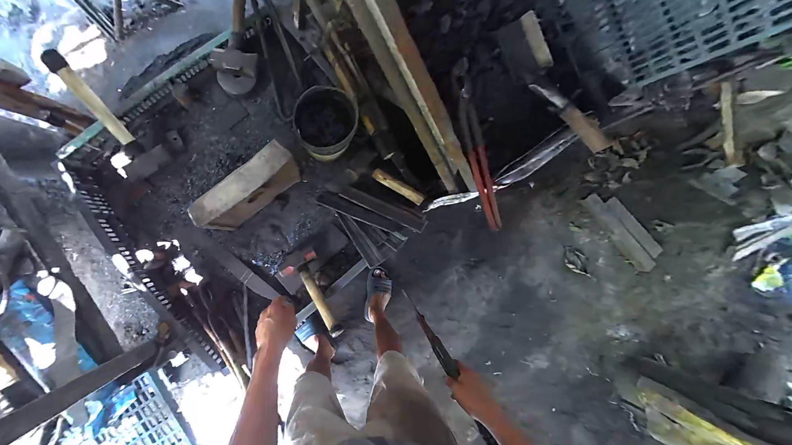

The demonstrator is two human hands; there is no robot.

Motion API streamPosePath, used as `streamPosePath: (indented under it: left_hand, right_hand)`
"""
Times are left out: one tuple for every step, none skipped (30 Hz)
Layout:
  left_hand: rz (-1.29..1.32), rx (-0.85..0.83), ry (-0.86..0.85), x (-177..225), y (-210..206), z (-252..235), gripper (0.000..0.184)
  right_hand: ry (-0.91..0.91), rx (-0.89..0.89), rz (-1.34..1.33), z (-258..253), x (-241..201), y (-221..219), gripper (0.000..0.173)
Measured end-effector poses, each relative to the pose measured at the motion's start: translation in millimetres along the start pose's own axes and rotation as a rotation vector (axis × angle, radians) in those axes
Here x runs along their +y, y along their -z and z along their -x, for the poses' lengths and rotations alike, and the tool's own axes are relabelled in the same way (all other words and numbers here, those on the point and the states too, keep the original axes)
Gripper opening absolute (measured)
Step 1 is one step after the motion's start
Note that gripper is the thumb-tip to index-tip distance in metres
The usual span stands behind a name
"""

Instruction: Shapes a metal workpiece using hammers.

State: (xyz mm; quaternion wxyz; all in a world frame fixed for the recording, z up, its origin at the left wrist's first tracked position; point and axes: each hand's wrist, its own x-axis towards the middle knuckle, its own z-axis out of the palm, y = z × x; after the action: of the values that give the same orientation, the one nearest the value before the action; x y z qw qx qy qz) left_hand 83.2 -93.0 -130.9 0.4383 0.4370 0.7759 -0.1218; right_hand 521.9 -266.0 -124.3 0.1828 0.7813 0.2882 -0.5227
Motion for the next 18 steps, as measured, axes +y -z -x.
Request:
streamPosePath:
  left_hand:
    - [0.008, -0.016, -0.062, 34.5, -4.6, -4.6, 0.041]
    - [0.026, -0.037, -0.121, 69.0, -12.5, -10.3, 0.041]
    - [0.061, -0.065, -0.17, 103.9, -22.0, -17.5, 0.04]
    - [0.12, -0.1, -0.199, 137.5, -33.4, -28.2, 0.039]
    - [0.191, -0.132, -0.207, 168.2, -46.5, -40.2, 0.038]
    - [0.271, -0.16, -0.187, 195.4, -60.5, -52.0, 0.037]
    - [0.337, -0.176, -0.147, 219.9, -73.3, -63.1, 0.036]
    - [0.384, -0.167, -0.105, 241.2, -84.8, -73.4, 0.036]
    - [0.388, -0.13, -0.063, 260.7, -93.9, -81.4, 0.036]
    - [0.351, -0.079, -0.031, 277.9, -100.5, -88.4, 0.036]
    - [0.294, -0.035, -0.006, 293.8, -104.7, -93.5, 0.037]
    - [0.227, 0.0, 0.002, 309.1, -107.7, -96.7, 0.038]
    - [0.149, 0.023, -0.019, 323.8, -111.2, -98.6, 0.038]
    - [0.074, 0.025, -0.055, 338.3, -114.4, -97.7, 0.04]
    - [-0.01, 0.013, -0.106, 352.6, -117.4, -94.5, 0.043]
    - [-0.102, -0.009, -0.163, 367.0, -120.2, -90.6, 0.048]
    - [-0.197, -0.025, -0.23, 380.3, -123.4, -86.2, 0.054]
    - [-0.294, -0.028, -0.301, 391.4, -129.5, -84.4, 0.062]
  right_hand:
    - [0.005, 0.003, -0.015, -6.4, 2.1, 8.0, 0.043]
    - [0.012, 0.009, -0.033, -12.1, 7.0, 14.2, 0.043]
    - [0.02, 0.01, -0.058, -15.9, 11.7, 20.3, 0.042]
    - [0.029, 0.01, -0.088, -18.7, 15.1, 26.8, 0.041]
    - [0.03, 0.004, -0.115, -19.4, 18.5, 33.7, 0.041]
    - [0.022, -0.01, -0.125, -17.6, 21.4, 41.5, 0.041]
    - [0.002, -0.026, -0.116, -15.0, 24.0, 49.7, 0.042]
    - [-0.013, -0.034, -0.108, -13.1, 28.3, 57.2, 0.043]
    - [-0.024, -0.041, -0.098, -11.5, 34.1, 64.5, 0.044]
    - [-0.028, -0.04, -0.086, -11.0, 41.0, 71.2, 0.045]
    - [-0.029, -0.039, -0.068, -11.9, 48.9, 76.2, 0.045]
    - [-0.027, -0.041, -0.052, -13.9, 56.6, 80.3, 0.046]
    - [-0.034, -0.049, -0.035, -16.2, 63.8, 84.0, 0.048]
    - [-0.043, -0.06, -0.024, -18.3, 70.2, 87.0, 0.049]
    - [-0.052, -0.07, -0.012, -20.8, 75.5, 89.8, 0.05]
    - [-0.058, -0.083, -0.004, -23.9, 79.3, 92.8, 0.05]
    - [-0.064, -0.099, 0.008, -26.8, 81.1, 95.9, 0.05]
    - [-0.069, -0.113, 0.027, -30.1, 82.6, 98.5, 0.05]
